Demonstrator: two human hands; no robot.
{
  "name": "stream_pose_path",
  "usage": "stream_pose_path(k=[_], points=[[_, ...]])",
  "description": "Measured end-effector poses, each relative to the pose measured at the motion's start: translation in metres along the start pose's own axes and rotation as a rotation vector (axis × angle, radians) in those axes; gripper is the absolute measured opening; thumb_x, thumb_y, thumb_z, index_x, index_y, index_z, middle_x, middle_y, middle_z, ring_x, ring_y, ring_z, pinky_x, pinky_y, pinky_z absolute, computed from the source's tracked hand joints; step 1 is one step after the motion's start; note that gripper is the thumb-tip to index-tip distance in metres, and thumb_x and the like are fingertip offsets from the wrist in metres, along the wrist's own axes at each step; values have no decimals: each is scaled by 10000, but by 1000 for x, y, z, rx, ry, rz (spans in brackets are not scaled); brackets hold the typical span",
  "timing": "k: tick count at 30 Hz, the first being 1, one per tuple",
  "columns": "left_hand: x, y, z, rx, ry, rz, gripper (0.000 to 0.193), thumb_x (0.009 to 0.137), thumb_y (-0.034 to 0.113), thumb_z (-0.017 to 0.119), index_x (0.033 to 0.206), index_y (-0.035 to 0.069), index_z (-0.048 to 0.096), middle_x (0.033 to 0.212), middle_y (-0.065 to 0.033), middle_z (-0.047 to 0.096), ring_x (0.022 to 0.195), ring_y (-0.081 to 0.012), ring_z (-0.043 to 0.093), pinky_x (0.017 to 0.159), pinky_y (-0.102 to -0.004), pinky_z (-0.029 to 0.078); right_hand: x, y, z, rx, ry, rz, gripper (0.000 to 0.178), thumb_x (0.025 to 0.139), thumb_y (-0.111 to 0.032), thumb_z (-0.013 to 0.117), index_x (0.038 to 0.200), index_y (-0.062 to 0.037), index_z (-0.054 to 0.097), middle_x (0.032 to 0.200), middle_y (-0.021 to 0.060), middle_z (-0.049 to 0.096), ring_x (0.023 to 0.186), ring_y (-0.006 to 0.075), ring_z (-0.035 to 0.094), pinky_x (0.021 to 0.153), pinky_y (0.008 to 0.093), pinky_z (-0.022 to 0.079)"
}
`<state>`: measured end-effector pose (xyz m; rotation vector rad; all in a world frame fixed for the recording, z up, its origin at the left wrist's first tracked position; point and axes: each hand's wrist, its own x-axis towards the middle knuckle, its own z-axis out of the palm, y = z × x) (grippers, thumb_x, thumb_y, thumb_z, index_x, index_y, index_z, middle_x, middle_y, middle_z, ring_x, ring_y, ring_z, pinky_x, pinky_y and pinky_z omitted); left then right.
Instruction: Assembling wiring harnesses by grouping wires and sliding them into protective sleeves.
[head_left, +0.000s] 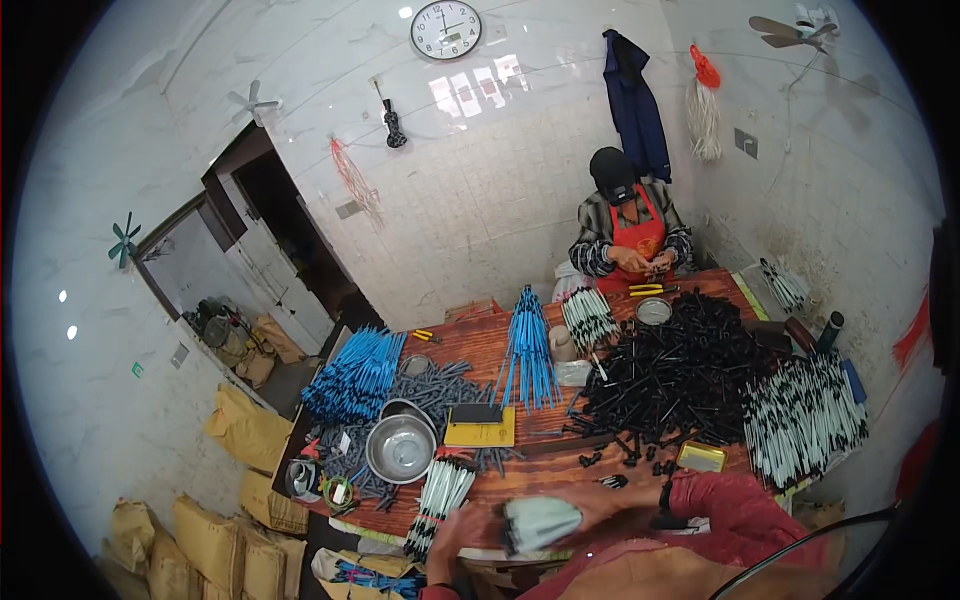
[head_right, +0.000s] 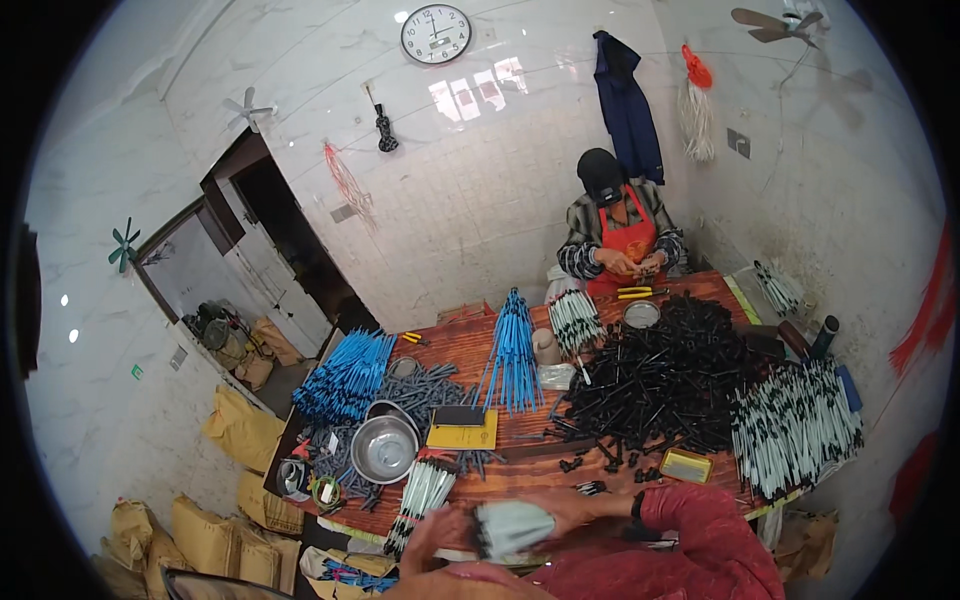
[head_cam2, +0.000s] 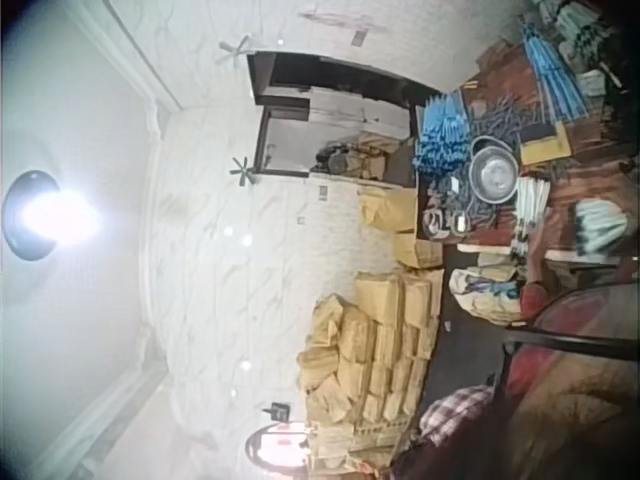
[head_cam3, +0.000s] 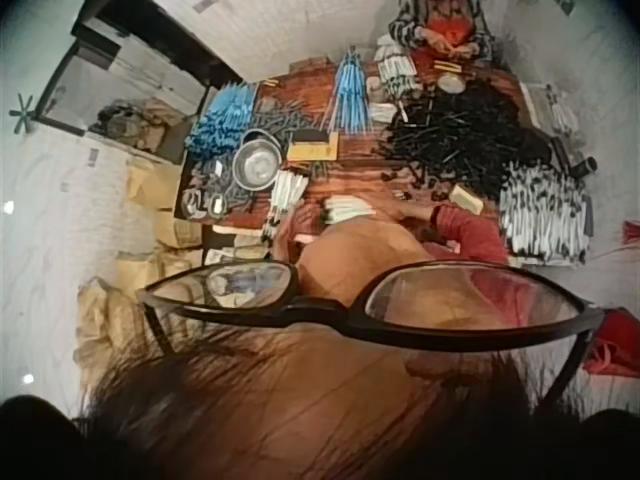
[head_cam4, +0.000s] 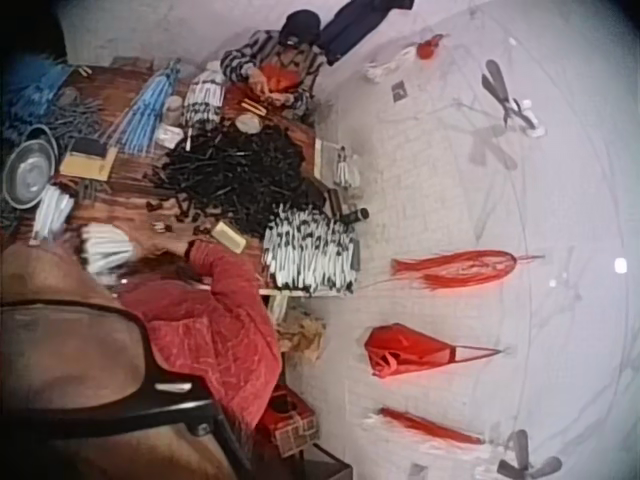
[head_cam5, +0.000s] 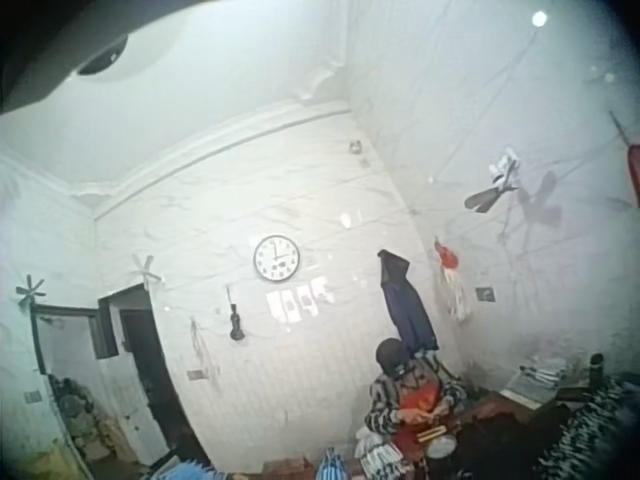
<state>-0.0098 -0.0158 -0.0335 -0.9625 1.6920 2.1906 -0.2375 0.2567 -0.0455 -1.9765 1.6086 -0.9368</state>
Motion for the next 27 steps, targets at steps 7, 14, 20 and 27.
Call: stream_pose_path(k=[7, 14, 20, 27], points=[[29, -6, 10, -333, -131, 707, 682, 968, 438, 453, 1509, 147, 157, 1443, -107, 365, 1187, -222, 477, 991, -392, 416, 34, 8, 15, 537, 212, 183, 957, 704, -197, 779, 1461, -26, 220, 1388, 139, 445, 1256, 211, 416, 1080, 366, 314], [54, 24, 72, -587, -85, 559, 890, 884, 694, 326, 1493, 55, 212, 1528, -98, 271, 1382, -267, 299, 1133, -432, 238, 34, -96, -84, 1207, 270, 598, 986, 695, -205, 797, 1466, -33, 206, 1378, 135, 460, 1228, 202, 438, 1080, 358, 315], [45, 19, 87, -542, -80, 510, 866, 880, 732, 265, 1468, 97, 303, 1448, -96, 400, 1269, -242, 451, 1044, -397, 375, 26, -117, -45, 1348, 254, 770, 1011, 686, -220, 812, 1470, -41, 200, 1384, 132, 456, 1228, 196, 435, 1079, 354, 319], [34, 8, 106, -505, -141, 573, 790, 936, 663, 222, 1470, 85, 288, 1473, -85, 357, 1327, -239, 382, 1078, -379, 334, 31, -46, -21, 718, 246, 523, 1054, 669, -242, 836, 1478, -56, 187, 1385, 141, 455, 1234, 197, 433, 1067, 351, 337]])
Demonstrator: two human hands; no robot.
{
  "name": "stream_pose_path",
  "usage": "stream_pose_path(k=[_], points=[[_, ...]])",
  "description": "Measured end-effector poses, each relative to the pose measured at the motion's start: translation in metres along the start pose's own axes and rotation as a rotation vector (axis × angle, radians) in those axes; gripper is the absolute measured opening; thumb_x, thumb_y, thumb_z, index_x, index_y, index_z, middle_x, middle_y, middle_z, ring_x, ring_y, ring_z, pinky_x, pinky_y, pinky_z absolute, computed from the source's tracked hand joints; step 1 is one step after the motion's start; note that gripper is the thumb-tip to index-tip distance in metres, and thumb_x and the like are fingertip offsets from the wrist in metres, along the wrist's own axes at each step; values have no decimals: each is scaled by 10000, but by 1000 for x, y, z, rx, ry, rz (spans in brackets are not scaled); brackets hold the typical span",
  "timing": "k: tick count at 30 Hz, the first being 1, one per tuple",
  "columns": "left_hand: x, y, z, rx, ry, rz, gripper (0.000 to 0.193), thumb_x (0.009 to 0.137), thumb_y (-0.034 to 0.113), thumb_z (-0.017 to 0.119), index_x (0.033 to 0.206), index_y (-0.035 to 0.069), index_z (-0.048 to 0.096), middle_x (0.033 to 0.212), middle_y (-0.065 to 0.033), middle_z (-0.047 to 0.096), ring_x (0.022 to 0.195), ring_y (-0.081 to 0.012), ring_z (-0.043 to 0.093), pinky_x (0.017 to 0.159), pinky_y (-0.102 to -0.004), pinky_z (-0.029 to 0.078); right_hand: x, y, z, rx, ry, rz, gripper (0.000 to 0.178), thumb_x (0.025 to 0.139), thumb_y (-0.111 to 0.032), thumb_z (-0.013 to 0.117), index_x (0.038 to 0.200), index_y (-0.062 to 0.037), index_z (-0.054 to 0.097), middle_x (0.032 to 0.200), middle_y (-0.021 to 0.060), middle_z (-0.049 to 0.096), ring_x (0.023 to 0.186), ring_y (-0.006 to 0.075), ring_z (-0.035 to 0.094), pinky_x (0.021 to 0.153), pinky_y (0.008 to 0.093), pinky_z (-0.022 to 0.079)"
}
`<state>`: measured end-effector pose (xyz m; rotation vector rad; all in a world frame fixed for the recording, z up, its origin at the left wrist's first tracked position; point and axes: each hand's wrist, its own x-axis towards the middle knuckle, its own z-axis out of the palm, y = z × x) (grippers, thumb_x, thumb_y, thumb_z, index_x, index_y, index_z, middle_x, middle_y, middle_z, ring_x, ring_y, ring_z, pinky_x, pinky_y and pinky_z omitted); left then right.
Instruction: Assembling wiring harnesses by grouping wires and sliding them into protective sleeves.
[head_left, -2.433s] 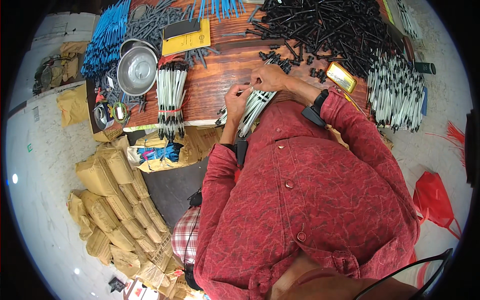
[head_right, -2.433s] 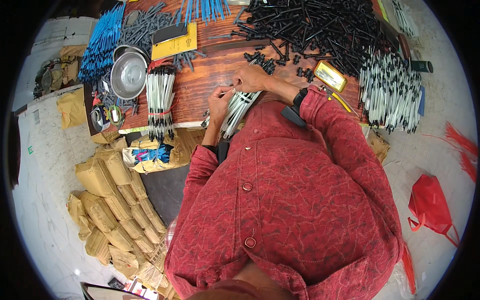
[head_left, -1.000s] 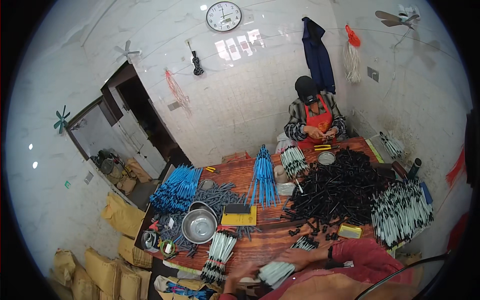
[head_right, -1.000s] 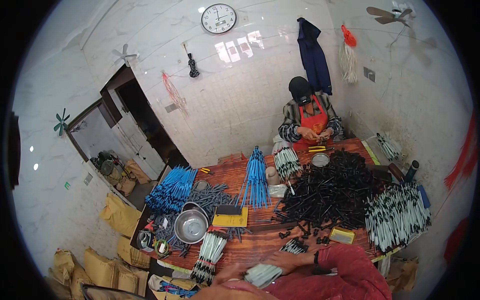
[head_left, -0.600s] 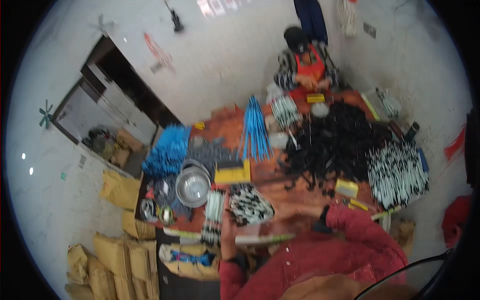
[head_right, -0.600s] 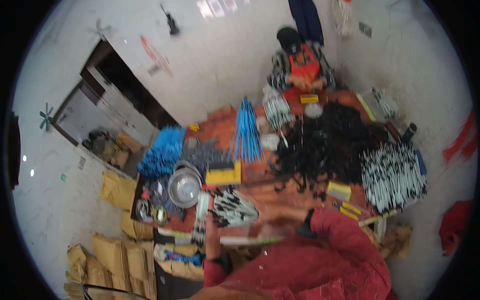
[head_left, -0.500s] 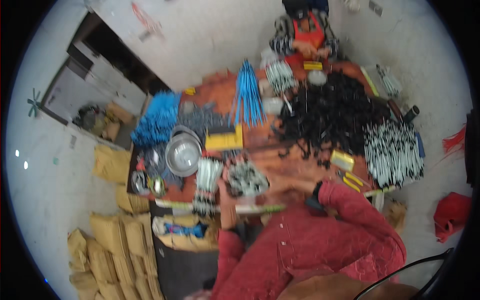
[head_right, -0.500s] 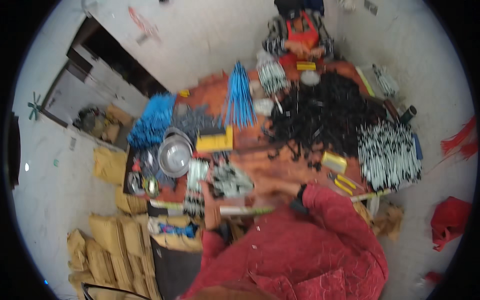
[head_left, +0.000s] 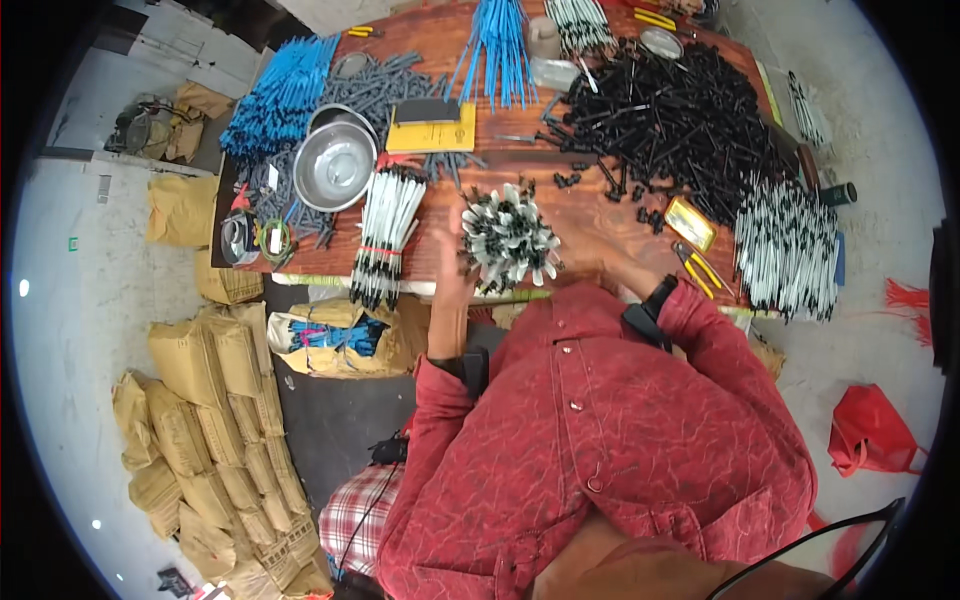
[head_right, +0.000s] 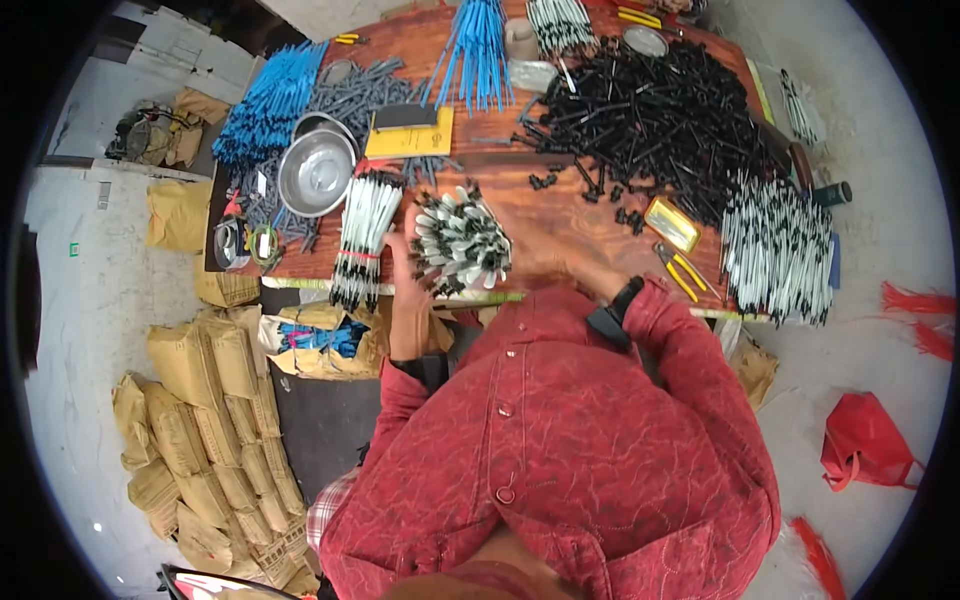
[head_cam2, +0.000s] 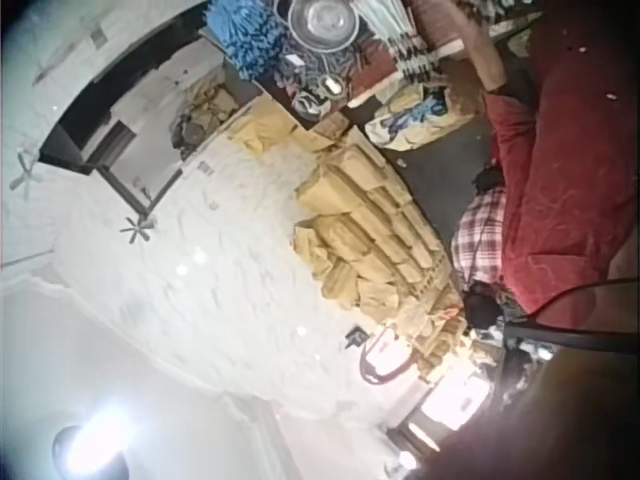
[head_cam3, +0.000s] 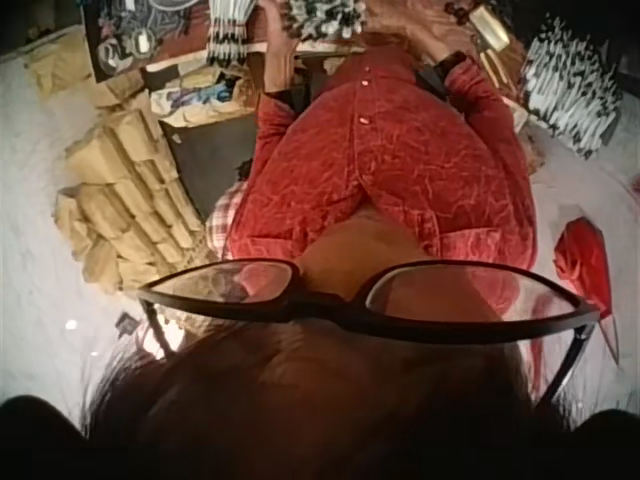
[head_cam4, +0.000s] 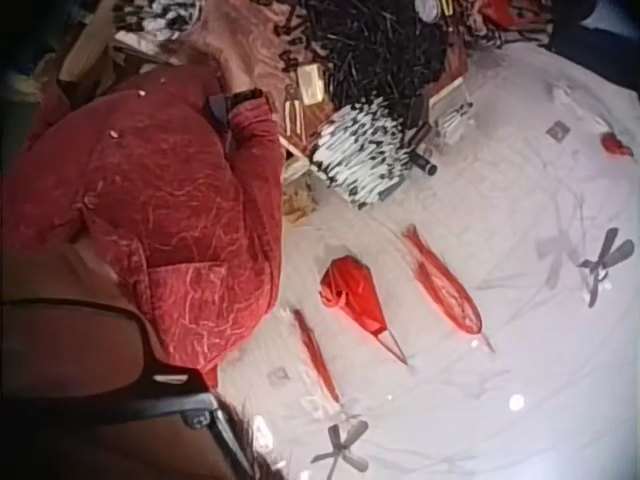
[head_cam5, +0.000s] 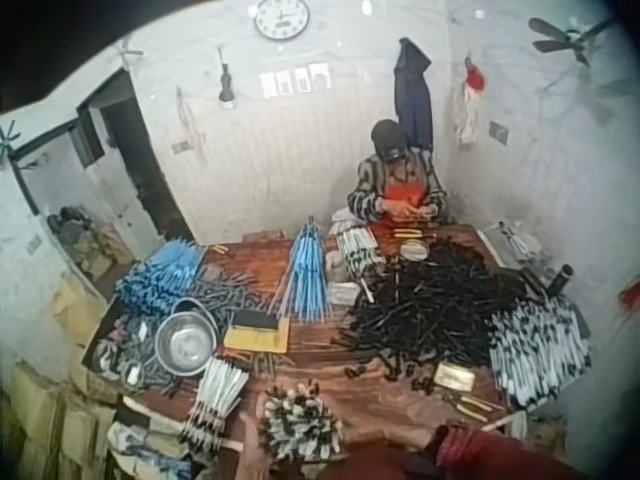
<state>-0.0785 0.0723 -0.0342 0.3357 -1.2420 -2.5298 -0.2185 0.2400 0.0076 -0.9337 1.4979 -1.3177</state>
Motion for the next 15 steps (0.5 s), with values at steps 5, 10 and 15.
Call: stream_pose_path(k=[5, 10, 15], points=[[19, 13, 0, 78, -20, 37, 738, 959, 585, 309, 1460, 45, 270, 1427, -98, 406, 1303, -248, 400, 1102, -383, 288, 5, 29, 15, -159, 13, -161, 1068, 663, -217, 835, 1485, -69, 169, 1375, 177, 454, 1249, 237, 438, 1046, 356, 359], [28, 64, 42, 858, -189, 333, 543, 976, 412, 424, 1376, 45, 426, 1354, -129, 473, 1251, -254, 442, 1095, -392, 281, 9, 51, 2, -356, 40, -168, 1072, 659, -170, 816, 1495, -86, 150, 1375, 202, 442, 1264, 276, 427, 1052, 360, 348], [25, 63, 73, 1592, -241, 591, 412, 919, 307, 510, 1267, 95, 565, 1277, -160, 528, 1216, -334, 454, 1083, -478, 265, 12, 68, -5, -385, 13, -204, 1059, 658, -107, 772, 1502, -97, 133, 1413, 207, 403, 1306, 293, 390, 1076, 355, 317]])
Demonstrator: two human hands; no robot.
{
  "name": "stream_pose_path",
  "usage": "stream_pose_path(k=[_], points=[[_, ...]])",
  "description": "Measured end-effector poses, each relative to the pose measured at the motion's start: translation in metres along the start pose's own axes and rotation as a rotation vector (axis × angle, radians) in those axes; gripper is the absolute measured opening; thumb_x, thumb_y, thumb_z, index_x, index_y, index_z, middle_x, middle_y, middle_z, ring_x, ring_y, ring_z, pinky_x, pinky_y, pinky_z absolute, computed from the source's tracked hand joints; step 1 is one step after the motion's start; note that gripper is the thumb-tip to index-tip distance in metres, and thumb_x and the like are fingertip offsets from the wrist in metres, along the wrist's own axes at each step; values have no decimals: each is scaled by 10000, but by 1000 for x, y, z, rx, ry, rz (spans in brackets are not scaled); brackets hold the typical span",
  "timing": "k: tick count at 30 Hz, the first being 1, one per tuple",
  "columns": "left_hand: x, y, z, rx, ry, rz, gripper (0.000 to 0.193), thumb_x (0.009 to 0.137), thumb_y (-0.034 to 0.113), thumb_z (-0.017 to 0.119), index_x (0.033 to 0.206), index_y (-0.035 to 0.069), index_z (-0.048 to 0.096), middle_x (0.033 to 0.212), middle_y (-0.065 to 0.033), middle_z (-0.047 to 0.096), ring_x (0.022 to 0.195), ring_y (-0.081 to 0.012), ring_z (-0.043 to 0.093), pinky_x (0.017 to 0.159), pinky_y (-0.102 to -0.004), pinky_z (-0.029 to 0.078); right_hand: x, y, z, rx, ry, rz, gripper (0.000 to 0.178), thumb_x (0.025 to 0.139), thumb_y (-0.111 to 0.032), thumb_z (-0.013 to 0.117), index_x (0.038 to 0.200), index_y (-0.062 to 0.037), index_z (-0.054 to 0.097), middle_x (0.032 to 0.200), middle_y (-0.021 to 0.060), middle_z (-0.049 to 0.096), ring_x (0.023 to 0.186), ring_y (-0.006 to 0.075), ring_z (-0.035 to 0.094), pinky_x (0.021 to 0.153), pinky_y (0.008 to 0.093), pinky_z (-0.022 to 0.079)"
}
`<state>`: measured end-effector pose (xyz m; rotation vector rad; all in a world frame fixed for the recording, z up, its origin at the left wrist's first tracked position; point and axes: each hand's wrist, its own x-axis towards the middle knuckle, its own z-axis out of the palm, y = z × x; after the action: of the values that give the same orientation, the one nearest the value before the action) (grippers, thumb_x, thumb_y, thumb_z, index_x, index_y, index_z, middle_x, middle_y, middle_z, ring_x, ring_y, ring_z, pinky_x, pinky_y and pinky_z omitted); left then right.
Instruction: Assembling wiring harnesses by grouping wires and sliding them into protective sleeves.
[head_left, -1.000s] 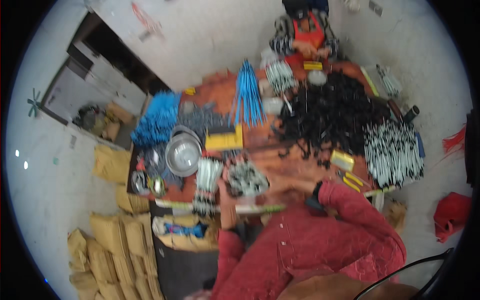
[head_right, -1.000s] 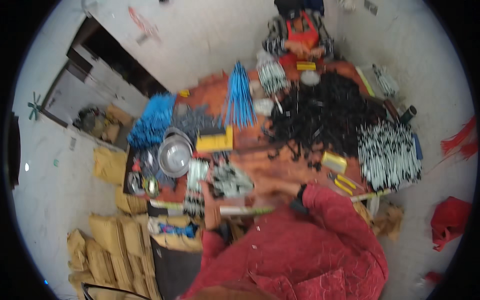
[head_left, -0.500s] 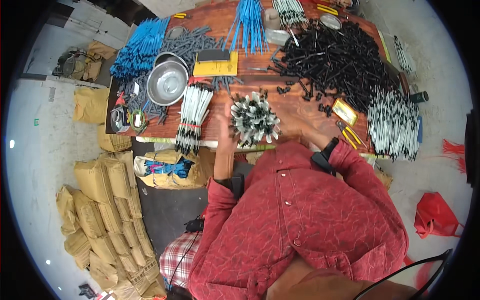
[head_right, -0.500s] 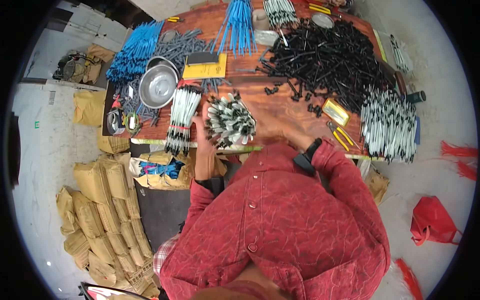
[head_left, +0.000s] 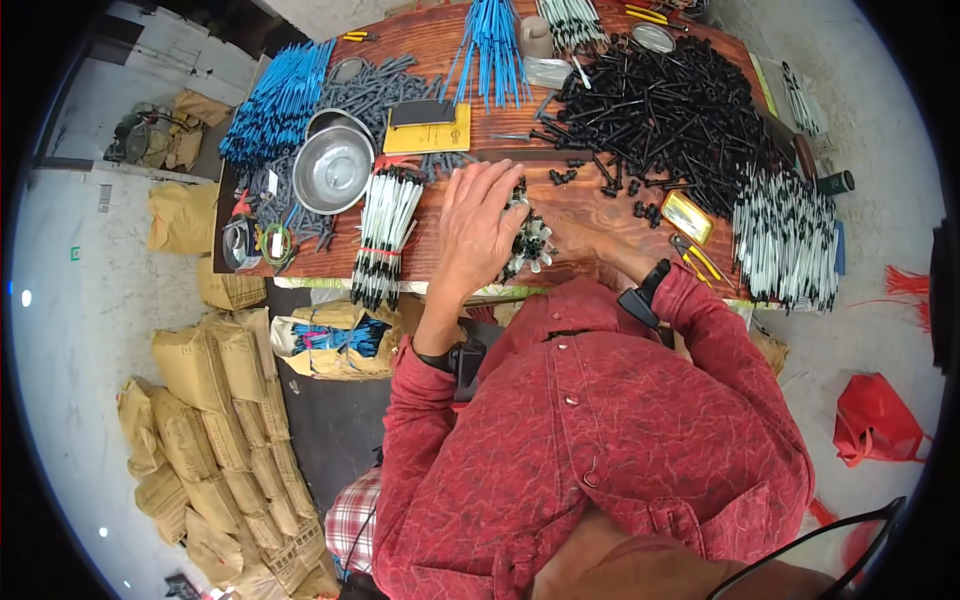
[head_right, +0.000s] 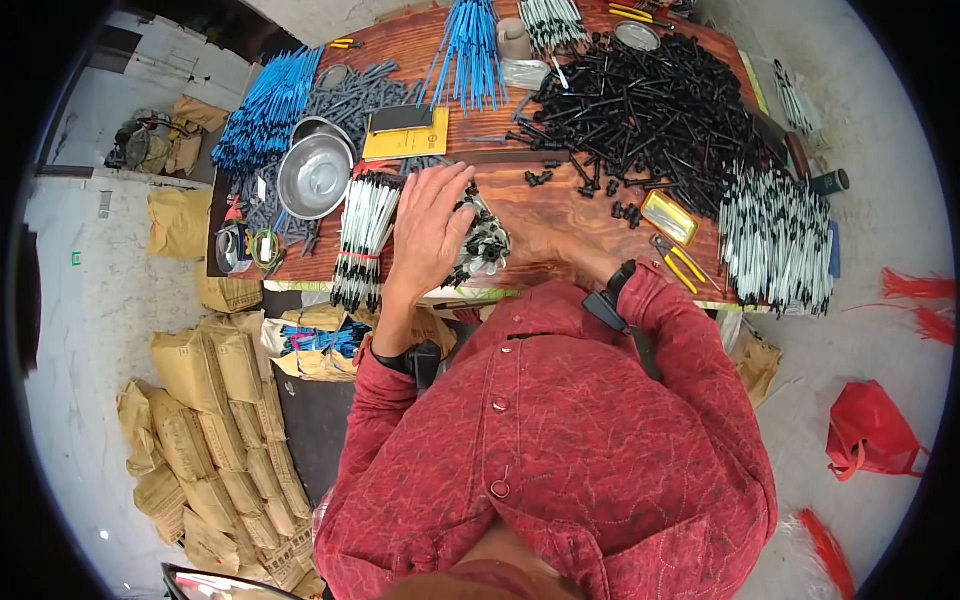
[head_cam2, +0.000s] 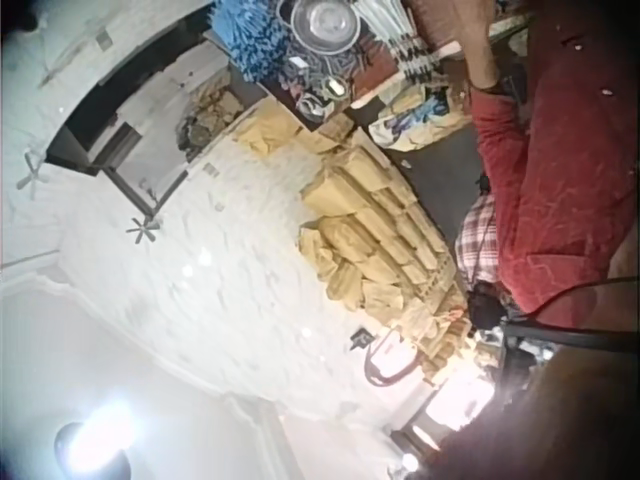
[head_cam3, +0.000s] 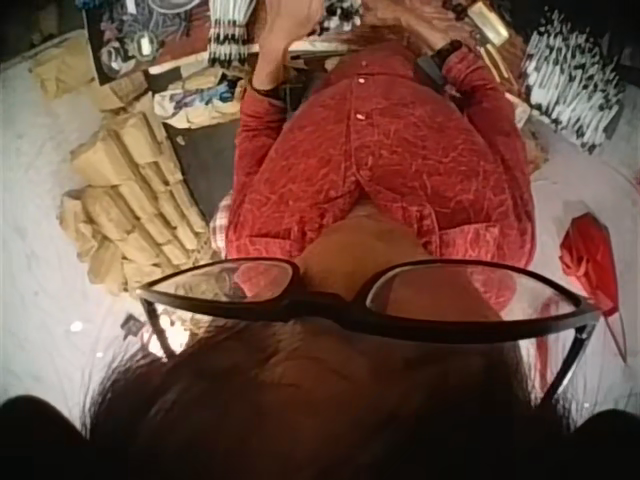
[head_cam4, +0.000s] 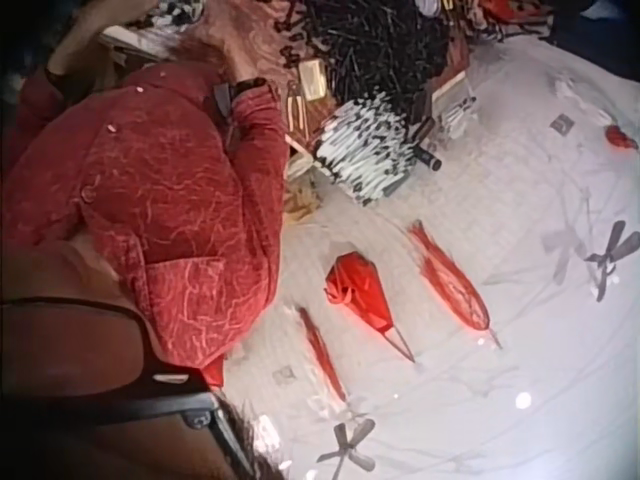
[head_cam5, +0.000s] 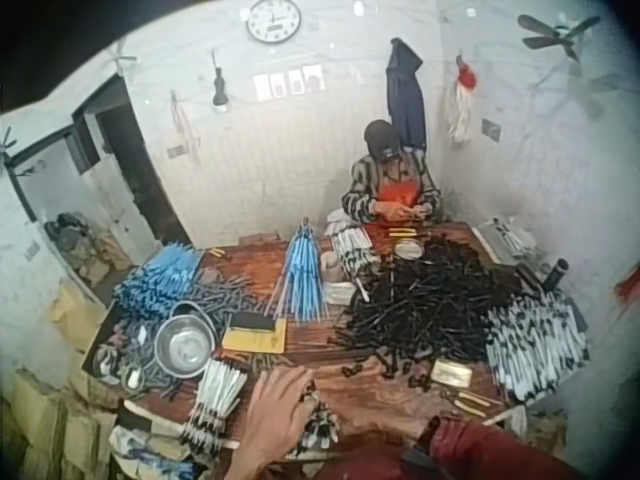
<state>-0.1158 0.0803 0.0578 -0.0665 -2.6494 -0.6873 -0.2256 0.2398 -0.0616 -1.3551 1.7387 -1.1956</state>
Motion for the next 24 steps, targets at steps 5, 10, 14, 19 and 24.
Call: stream_pose_path(k=[5, 10, 14, 19, 24], points=[[6, 2, 4, 182, 35, -5, 414, 935, 324, 479, 1282, 110, 555, 1291, -159, 517, 1237, -356, 421, 1067, -554, 244, 4, 28, -28, -218, -98, -35, 968, 706, -83, 706, 1497, -76, 148, 1439, 206, 376, 1335, 288, 368, 1089, 363, 301], [12, -16, 5, 340, 57, -107, 446, 932, 340, 469, 1304, 101, 530, 1306, -180, 496, 1261, -383, 372, 1063, -598, 209, 38, -75, -77, 213, 119, -97, 659, 872, -164, 541, 1457, -38, 266, 1438, 204, 376, 1347, 301, 352, 1105, 383, 280], [27, -14, 22, 294, 8, -40, 461, 914, 320, 475, 1302, 75, 518, 1310, -196, 488, 1275, -392, 354, 1070, -597, 194, 79, -86, -66, -30, 227, -215, 496, 951, -281, 450, 1370, -19, 407, 1385, 177, 438, 1305, 323, 390, 1091, 399, 294], [24, -18, 28, 360, -2, -45, 466, 873, 273, 492, 1266, 24, 523, 1309, -204, 488, 1281, -396, 355, 1072, -594, 194, 84, -83, -48, -467, 261, -331, 557, 974, -417, 360, 1344, -15, 464, 1390, 189, 435, 1316, 338, 372, 1114, 421, 238], [39, -15, 28, 293, -148, -91, 490, 844, 280, 513, 1256, 14, 524, 1291, -199, 507, 1279, -399, 359, 1071, -595, 203, 81, -83, -62, -538, 253, -302, 548, 980, -427, 342, 1314, -21, 498, 1385, 167, 445, 1309, 324, 379, 1116, 439, 230]])
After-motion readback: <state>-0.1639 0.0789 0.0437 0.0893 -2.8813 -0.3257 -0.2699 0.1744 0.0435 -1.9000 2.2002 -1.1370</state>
